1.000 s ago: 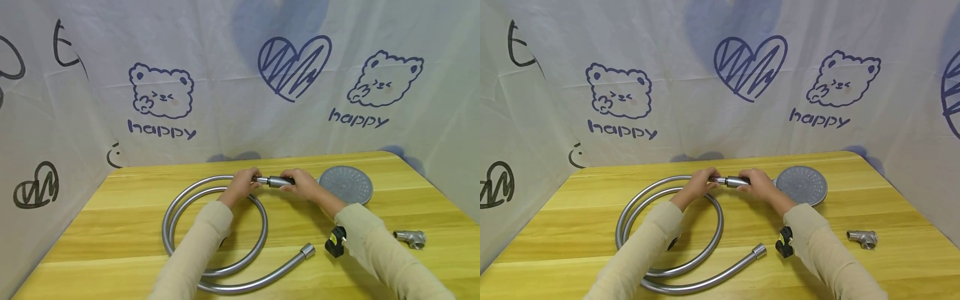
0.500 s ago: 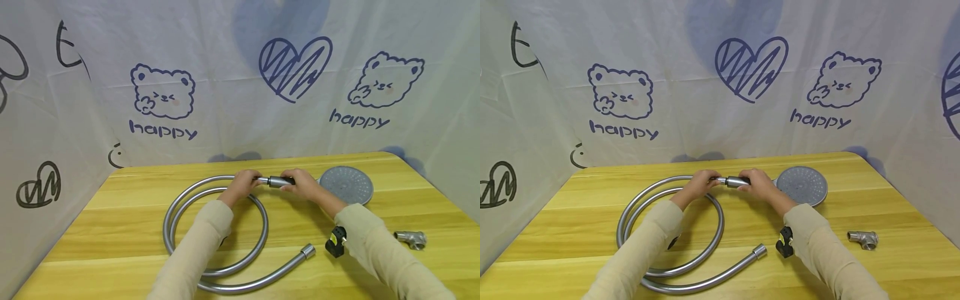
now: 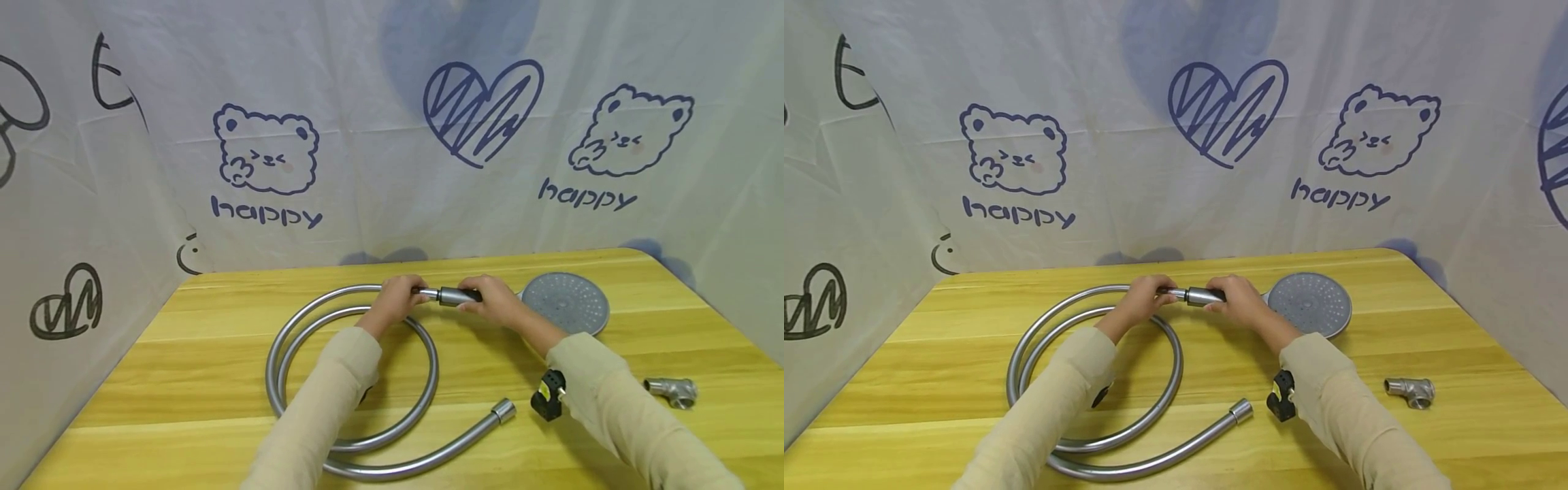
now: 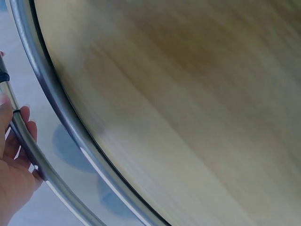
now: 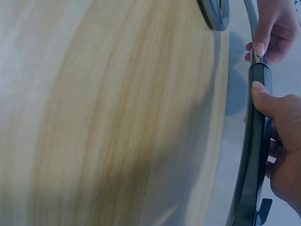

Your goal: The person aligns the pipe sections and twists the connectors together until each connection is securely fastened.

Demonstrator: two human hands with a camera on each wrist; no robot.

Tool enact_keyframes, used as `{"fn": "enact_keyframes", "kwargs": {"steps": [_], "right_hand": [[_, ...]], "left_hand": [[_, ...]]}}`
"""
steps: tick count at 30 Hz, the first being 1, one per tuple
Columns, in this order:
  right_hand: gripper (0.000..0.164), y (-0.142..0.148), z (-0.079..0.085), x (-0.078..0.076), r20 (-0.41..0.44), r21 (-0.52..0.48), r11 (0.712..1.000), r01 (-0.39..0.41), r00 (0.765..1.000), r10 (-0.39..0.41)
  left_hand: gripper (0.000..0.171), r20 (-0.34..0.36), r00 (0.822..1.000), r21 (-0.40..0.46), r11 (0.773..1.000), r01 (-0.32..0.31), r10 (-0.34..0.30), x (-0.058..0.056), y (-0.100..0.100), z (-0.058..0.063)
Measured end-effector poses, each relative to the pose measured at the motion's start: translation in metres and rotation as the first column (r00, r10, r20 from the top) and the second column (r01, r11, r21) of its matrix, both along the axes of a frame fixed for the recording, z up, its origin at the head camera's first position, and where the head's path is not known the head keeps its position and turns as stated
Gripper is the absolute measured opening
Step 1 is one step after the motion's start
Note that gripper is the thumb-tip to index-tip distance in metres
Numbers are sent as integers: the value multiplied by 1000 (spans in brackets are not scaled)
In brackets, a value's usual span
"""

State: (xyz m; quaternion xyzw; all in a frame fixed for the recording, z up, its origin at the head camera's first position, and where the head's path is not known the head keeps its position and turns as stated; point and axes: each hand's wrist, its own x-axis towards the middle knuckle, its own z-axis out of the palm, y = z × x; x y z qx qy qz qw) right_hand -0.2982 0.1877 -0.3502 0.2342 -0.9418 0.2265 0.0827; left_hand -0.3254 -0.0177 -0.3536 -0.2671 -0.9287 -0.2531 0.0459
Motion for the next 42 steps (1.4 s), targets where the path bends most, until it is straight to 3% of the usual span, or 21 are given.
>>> {"fn": "enact_keyframes", "kwargs": {"steps": [12,20,24,31,37,42], "right_hand": [[31,1,-2,1,-9,2,1000,-1,1000,1],[31,1,0,1,-1,-2,1000,6,1000,-6],[31,2,1,1,-7,6,1000,4,1000,-4],[33,2,2,1,-23,9,1000,1,1000,0],[32,3,1,0,-32,28,1000,-1,1000,2],[31,4,0,0,-52,30,999,-12,999,14]], "left_hand": [[19,-59,998,36,999,-15,17,-2,1,-3],[19,-33,999,38,998,-42,43,-3,4,-3],[21,-20,1000,50,999,-7,8,-3,4,-4],[39,-15,995,51,994,99,-98,-7,-1,-4],[26,-28,989,-9,989,145,-145,-8,-2,-3],[22,-21,991,-21,991,133,-133,-7,0,-3]]}}
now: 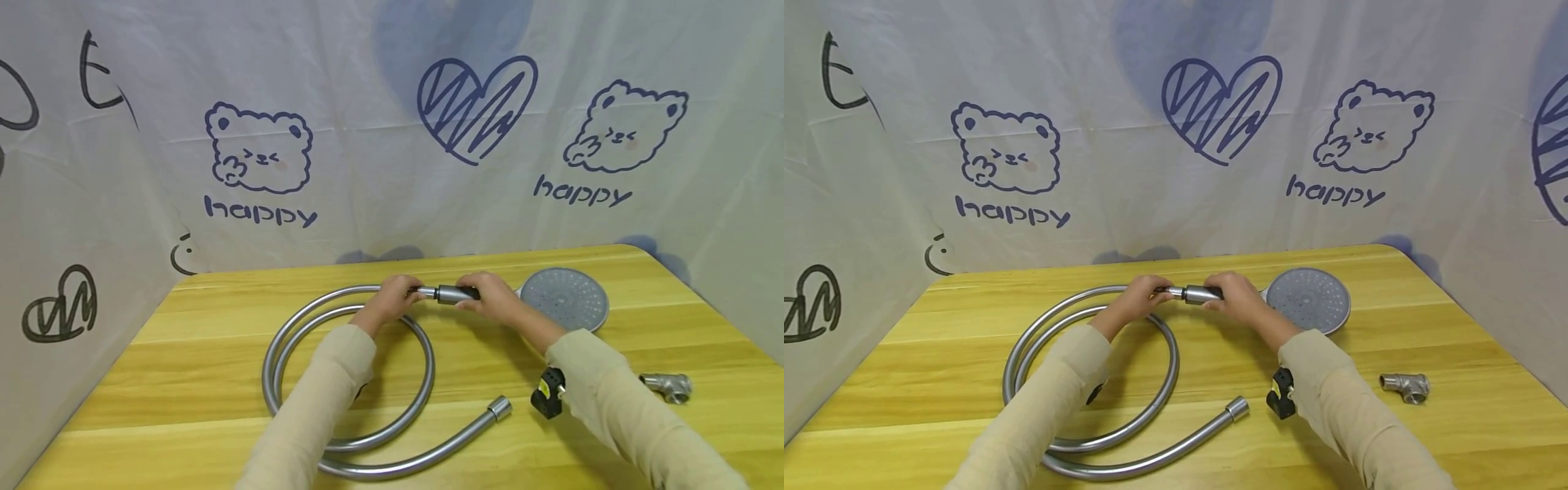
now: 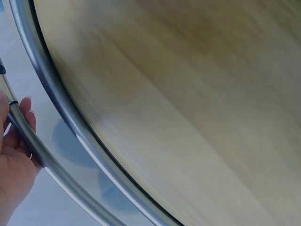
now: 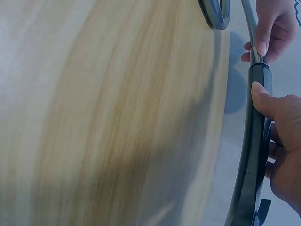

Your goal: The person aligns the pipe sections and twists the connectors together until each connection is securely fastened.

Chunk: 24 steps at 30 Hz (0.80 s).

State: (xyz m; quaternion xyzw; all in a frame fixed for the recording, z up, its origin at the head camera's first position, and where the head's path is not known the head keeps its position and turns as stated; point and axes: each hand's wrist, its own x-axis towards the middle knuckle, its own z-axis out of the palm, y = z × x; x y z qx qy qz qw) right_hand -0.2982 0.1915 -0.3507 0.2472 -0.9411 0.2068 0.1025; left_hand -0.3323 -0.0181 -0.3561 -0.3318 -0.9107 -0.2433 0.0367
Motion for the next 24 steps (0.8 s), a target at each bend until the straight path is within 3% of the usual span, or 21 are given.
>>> {"fn": "enact_keyframes", "kwargs": {"steps": [15,24], "right_hand": [[31,-3,2,2,21,-14,1000,8,1000,-8],[30,-2,1,1,40,-21,1000,-1,999,2]], "left_hand": [[26,31,995,2,995,-100,99,3,2,2],[22,20,992,20,992,-124,124,4,1,3]]}}
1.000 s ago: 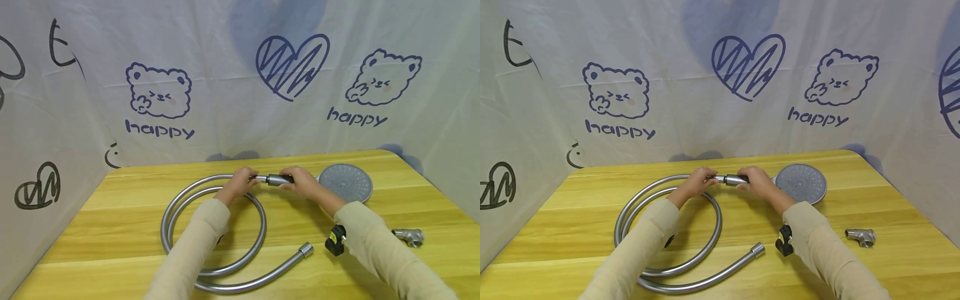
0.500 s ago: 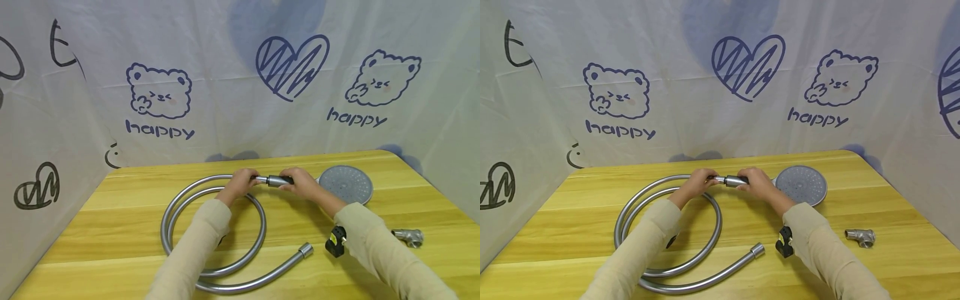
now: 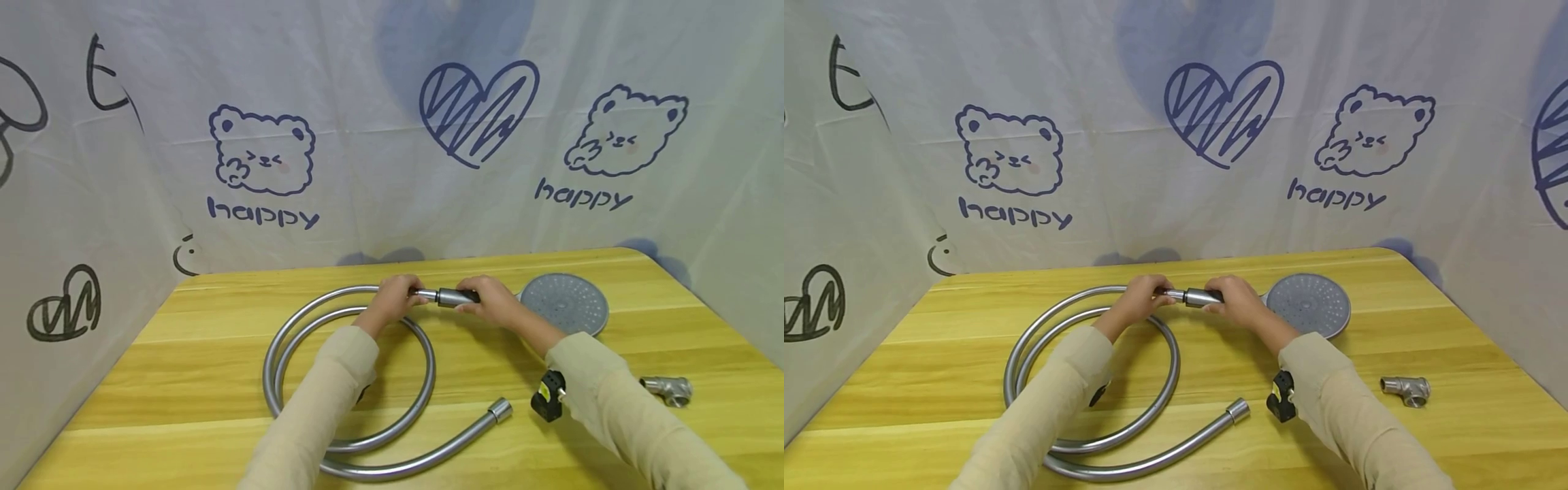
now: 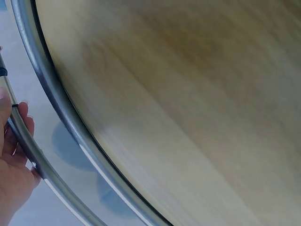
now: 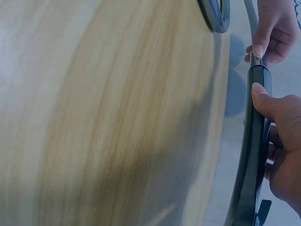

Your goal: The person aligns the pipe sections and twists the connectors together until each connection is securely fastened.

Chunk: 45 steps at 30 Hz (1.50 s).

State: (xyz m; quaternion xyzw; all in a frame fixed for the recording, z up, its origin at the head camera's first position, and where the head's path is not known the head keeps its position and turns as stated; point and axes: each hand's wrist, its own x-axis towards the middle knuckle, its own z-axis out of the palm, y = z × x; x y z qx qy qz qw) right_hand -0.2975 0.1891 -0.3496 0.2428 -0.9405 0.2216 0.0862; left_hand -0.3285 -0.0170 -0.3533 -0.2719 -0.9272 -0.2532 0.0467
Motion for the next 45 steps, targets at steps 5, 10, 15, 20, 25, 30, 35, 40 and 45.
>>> {"fn": "enact_keyframes", "kwargs": {"steps": [5,10,15,20,25,30,35,40,45], "right_hand": [[31,0,0,0,16,3,1000,6,1000,-6],[31,-1,-1,0,6,0,1000,6,1000,-6],[29,0,-2,0,-13,-4,1000,-9,1000,9],[30,0,-2,-1,-11,-1,1000,-5,1000,5],[30,-2,-2,0,2,5,1000,7,1000,-7],[29,-1,-2,0,6,3,1000,6,1000,-6],[29,0,-2,0,-13,7,1000,-3,1000,3],[29,0,-1,-1,-40,20,1000,-19,999,19],[29,-1,-1,-1,-44,29,999,-21,999,23]], "left_hand": [[21,-4,1000,1,1000,3,-3,0,-1,0],[21,-14,1000,6,1000,22,-21,-1,-1,-2],[21,-22,1000,7,1000,17,-17,-1,-1,-4],[22,-21,1000,10,1000,-4,4,0,0,-4],[23,-8,1000,12,1000,6,-6,2,0,-4],[29,22,999,-14,999,39,-39,1,1,-3],[32,47,997,-59,996,71,-68,0,2,-3],[27,51,997,-67,996,64,-61,-2,3,-5],[24,64,997,-37,999,34,-32,-2,3,-6]]}}
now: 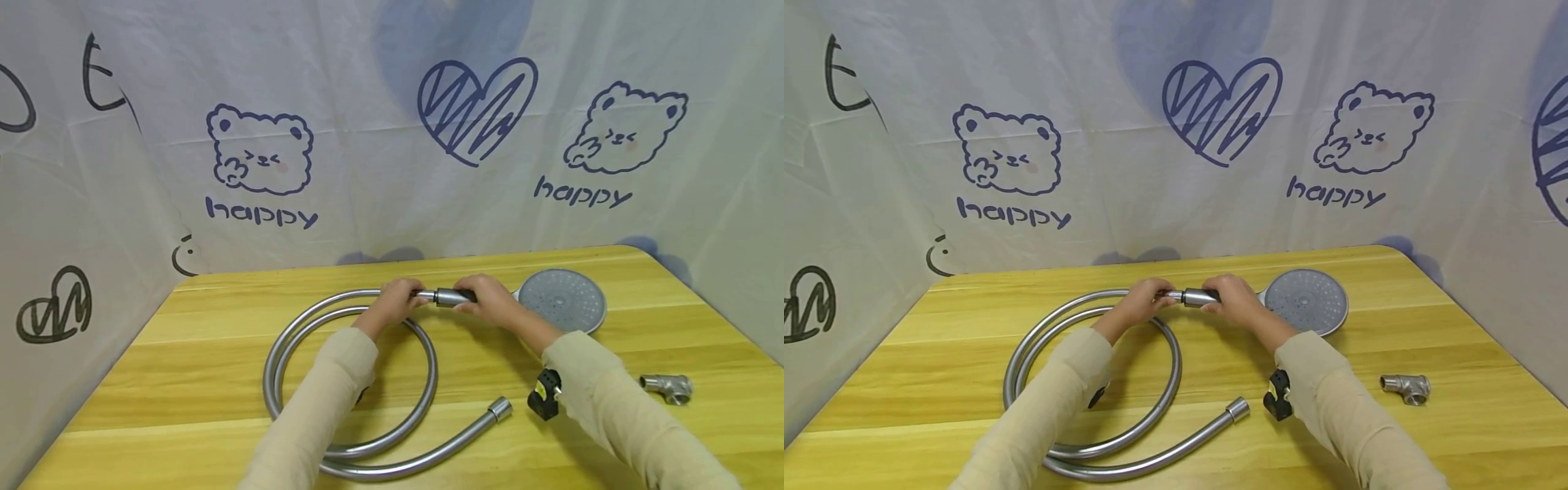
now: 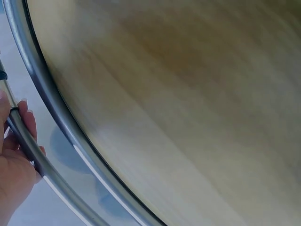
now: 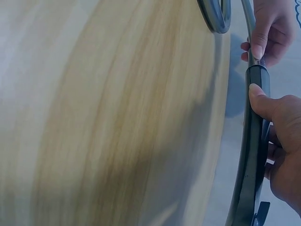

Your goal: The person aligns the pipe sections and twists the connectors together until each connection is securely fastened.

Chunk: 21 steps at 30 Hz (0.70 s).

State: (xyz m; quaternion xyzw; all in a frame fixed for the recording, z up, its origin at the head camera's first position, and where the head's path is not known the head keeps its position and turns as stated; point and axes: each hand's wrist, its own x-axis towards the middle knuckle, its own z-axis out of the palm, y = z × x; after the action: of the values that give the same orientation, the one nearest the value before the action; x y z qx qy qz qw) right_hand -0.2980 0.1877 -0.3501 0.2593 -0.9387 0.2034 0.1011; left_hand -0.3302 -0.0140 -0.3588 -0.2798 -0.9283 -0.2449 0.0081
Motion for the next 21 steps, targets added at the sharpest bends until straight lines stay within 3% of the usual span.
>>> {"fn": "enact_keyframes", "kwargs": {"steps": [21], "right_hand": [[27,-1,-2,-1,-12,3,1000,-22,1000,22]], "left_hand": [[21,-31,997,49,996,-72,73,4,-2,2]]}}
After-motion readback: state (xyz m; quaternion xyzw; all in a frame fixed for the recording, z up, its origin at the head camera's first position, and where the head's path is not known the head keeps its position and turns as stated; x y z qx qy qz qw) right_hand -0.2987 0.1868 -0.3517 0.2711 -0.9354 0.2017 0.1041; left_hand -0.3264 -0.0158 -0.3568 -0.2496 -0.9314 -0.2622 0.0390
